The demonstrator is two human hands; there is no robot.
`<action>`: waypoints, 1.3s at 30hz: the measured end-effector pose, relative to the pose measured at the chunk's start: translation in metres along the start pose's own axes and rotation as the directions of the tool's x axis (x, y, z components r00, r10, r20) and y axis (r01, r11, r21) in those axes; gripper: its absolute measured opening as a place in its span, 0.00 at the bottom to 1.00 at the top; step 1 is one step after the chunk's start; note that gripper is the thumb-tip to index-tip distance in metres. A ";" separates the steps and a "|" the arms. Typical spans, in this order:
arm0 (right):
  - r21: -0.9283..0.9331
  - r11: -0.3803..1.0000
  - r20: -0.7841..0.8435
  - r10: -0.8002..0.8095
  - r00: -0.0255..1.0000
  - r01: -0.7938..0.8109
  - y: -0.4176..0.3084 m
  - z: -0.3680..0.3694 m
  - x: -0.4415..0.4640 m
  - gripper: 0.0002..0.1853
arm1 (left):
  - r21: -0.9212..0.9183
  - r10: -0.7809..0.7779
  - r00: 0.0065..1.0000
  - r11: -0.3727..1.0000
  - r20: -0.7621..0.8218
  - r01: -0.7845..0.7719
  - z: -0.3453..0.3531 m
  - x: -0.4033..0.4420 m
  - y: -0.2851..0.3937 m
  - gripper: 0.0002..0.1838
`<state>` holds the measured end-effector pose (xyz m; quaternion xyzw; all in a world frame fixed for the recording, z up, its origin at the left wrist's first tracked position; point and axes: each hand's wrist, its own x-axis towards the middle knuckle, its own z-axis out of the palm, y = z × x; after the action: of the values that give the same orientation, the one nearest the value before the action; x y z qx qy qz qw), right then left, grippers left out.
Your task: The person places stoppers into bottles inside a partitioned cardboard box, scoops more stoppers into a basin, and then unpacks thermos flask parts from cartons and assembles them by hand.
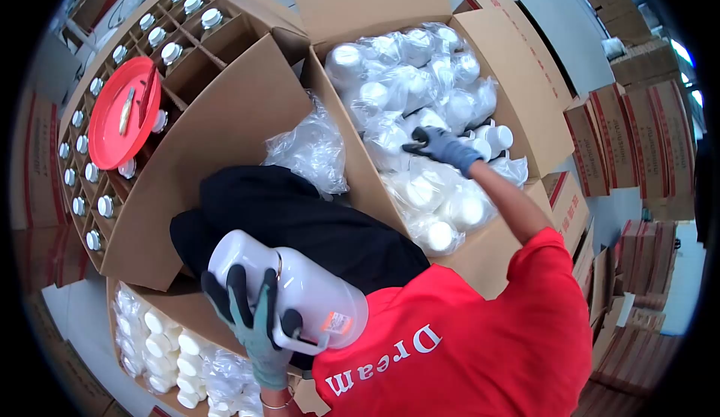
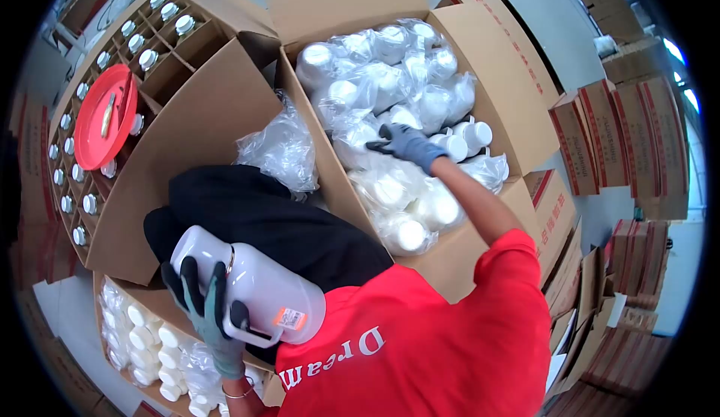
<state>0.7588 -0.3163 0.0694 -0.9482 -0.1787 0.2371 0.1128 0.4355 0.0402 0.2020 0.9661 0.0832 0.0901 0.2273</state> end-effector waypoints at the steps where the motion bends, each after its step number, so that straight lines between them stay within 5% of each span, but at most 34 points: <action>1: -0.104 0.994 -0.019 -0.022 1.000 0.020 -0.001 0.021 0.009 0.42 | -0.004 0.000 1.000 1.000 0.031 0.000 0.000 0.006 0.001 0.32; 2: -0.304 0.953 0.079 0.032 0.996 -0.006 -0.014 0.029 0.019 0.46 | -0.033 0.037 0.996 0.999 0.078 -0.035 -0.001 0.009 -0.008 0.34; 3: -0.423 0.906 -0.086 -0.010 0.996 -0.027 -0.023 0.038 0.019 0.35 | -0.076 0.020 0.992 0.997 0.123 -0.011 -0.007 0.009 -0.016 0.34; 5: -0.493 0.858 0.114 -0.102 0.988 0.145 0.006 0.049 0.052 0.22 | -0.093 0.063 0.953 0.995 0.295 -0.037 -0.033 0.002 -0.034 0.35; 7: -0.226 0.965 0.212 -0.082 0.974 0.131 -0.013 0.006 0.044 0.14 | -0.340 0.003 0.946 0.934 0.325 0.114 -0.065 0.001 -0.041 0.26; 9: 0.337 0.937 0.286 -0.195 0.938 0.092 -0.053 -0.048 0.024 0.11 | -0.454 -0.165 0.957 0.852 0.238 0.260 -0.077 -0.006 -0.060 0.19; 11: 0.878 0.478 0.208 -0.442 0.873 0.033 -0.081 -0.065 0.043 0.10 | -0.516 -0.336 0.942 0.806 0.005 0.290 -0.074 0.014 -0.051 0.18; 13: 0.966 0.229 0.024 -0.550 0.835 0.123 -0.154 -0.103 0.040 0.07 | -0.581 -0.315 0.944 0.787 -0.092 0.206 -0.063 0.044 -0.057 0.21; 15: 0.994 -0.107 -0.050 -0.662 0.748 -0.029 -0.227 -0.128 0.052 0.07 | -0.674 0.028 0.993 0.732 -0.116 -0.099 -0.047 0.086 -0.062 0.29; 16: 0.966 -0.250 -0.172 -0.823 0.542 -0.073 -0.257 -0.130 0.073 0.12 | -0.593 0.040 0.999 0.804 -0.037 -0.054 -0.046 0.108 -0.051 0.34; 17: 0.939 -0.285 -0.175 -0.875 0.451 -0.190 -0.288 -0.134 0.100 0.14 | -0.495 0.168 0.986 0.857 0.012 -0.140 -0.038 0.123 -0.055 0.45; 19: 0.887 -0.264 -0.145 -0.938 0.315 -0.378 -0.348 -0.152 0.132 0.15 | -0.149 0.265 0.964 0.954 0.005 -0.261 -0.033 0.141 -0.042 0.63; 20: 0.884 -0.302 -0.167 -0.916 0.364 -0.357 -0.375 -0.159 0.134 0.14 | -0.081 0.320 0.943 0.941 -0.096 -0.327 -0.026 0.144 -0.049 0.66; 23: 0.917 -0.334 -0.195 -0.852 0.485 -0.218 -0.437 -0.154 0.130 0.19 | -0.059 0.249 0.807 0.942 -0.535 -0.330 -0.004 0.171 -0.075 0.54; 25: 0.957 -0.289 -0.253 -0.816 0.519 0.011 -0.456 -0.133 0.101 0.20 | -0.547 -0.226 0.812 0.827 -0.537 -0.132 -0.013 0.184 -0.073 0.41; 26: 0.990 -0.108 -0.138 -0.863 0.486 0.089 -0.461 -0.118 0.100 0.25 | -0.700 -0.418 0.744 0.708 -0.522 -0.094 -0.002 0.194 -0.094 0.27; 27: 0.943 -0.180 -0.278 -0.888 0.367 0.280 -0.455 -0.090 0.101 0.30 | -0.767 -0.505 0.710 0.637 -0.491 -0.077 -0.006 0.197 -0.105 0.17; 28: 0.581 -0.154 -0.425 -0.895 0.137 0.799 -0.448 -0.073 0.095 0.35 | -0.826 -0.538 0.702 0.548 -0.467 -0.130 -0.004 0.199 -0.121 0.14; 29: -0.020 -0.110 -0.540 -0.835 -0.104 0.994 -0.441 -0.056 0.090 0.41 | -0.873 -0.566 0.697 0.451 -0.440 -0.184 0.002 0.199 -0.142 0.11; 30: 0.020 0.046 -0.500 -0.865 0.050 0.999 -0.426 -0.047 0.063 0.48 | -0.910 -0.561 0.740 0.380 -0.371 -0.168 0.006 0.196 -0.160 0.09; 31: -0.108 0.214 -0.396 -0.905 0.156 0.971 -0.419 -0.034 0.051 0.53 | -0.888 -0.553 0.755 0.451 -0.352 -0.084 0.003 0.188 -0.167 0.09; 33: -0.454 0.355 -0.296 -0.925 0.238 0.817 -0.402 -0.010 0.061 0.55 | -0.805 -0.529 0.794 0.586 -0.298 0.088 -0.005 0.172 -0.173 0.09; 34: -0.281 0.467 -0.377 -0.857 0.351 0.838 -0.388 0.003 0.078 0.54 | -0.925 -0.536 0.833 0.370 -0.140 0.083 -0.015 0.161 -0.162 0.13; 35: -0.098 0.556 -0.434 -0.770 0.467 0.826 -0.372 0.013 0.095 0.53 | -0.776 -0.381 0.888 0.629 -0.260 0.043 -0.015 0.144 -0.164 0.13; 36: 0.201 0.457 -0.539 -0.687 0.487 0.867 -0.361 0.018 0.099 0.49 | -0.562 -0.210 0.906 0.826 -0.368 -0.038 -0.015 0.127 -0.167 0.14; 37: 0.444 0.452 -0.388 -0.681 0.621 0.773 -0.347 0.025 0.109 0.43 | -0.655 -0.305 0.923 0.751 -0.234 0.082 -0.016 0.111 -0.166 0.17; 39: 0.326 0.386 -0.224 -0.856 0.467 0.863 -0.320 0.031 0.112 0.37 | -0.768 -0.437 0.899 0.572 0.011 0.287 -0.013 0.083 -0.163 0.25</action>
<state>0.7441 0.0231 0.0923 -0.6765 -0.5895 0.1661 0.4091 0.4937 0.2063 0.1505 0.7325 0.2548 0.1546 0.6120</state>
